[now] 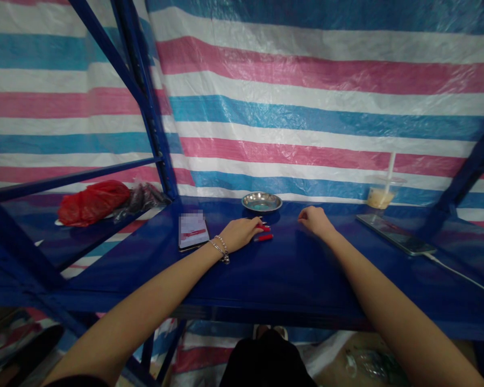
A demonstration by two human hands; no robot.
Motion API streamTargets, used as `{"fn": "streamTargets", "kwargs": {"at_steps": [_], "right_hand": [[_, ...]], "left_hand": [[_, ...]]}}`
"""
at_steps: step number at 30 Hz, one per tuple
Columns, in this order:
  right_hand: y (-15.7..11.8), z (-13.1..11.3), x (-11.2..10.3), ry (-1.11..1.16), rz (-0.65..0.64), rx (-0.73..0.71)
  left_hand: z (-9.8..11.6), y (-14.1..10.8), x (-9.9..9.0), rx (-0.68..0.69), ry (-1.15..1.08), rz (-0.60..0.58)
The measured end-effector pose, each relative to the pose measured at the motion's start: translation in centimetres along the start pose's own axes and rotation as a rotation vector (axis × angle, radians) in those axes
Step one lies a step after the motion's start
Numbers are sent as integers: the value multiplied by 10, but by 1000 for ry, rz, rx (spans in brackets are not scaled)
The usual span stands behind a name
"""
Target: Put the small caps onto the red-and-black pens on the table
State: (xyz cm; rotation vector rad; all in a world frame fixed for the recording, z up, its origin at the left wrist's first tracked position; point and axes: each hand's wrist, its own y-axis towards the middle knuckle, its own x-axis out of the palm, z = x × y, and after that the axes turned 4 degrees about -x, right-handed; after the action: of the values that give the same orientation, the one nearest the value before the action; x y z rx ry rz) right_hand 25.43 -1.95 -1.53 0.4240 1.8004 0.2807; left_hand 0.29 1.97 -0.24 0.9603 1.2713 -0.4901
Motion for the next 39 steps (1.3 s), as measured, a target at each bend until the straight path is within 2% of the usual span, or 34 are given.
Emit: {"fn": "streamTargets", "kwargs": {"at_steps": [8,15,20,39], "right_hand": [[-2,8,13,-169,-39,17],[-5,0,7,-209,-54,47],[-5,-9,3,-198,-47,33],[-2,-22,14,-55,14,-224]], "left_hand": [[1,-1,0,-2,35,27],[-8,0,8,-127,91,37],[-9,0,7,-151,96,2],[-10,-1,8,-115,95,6]]}}
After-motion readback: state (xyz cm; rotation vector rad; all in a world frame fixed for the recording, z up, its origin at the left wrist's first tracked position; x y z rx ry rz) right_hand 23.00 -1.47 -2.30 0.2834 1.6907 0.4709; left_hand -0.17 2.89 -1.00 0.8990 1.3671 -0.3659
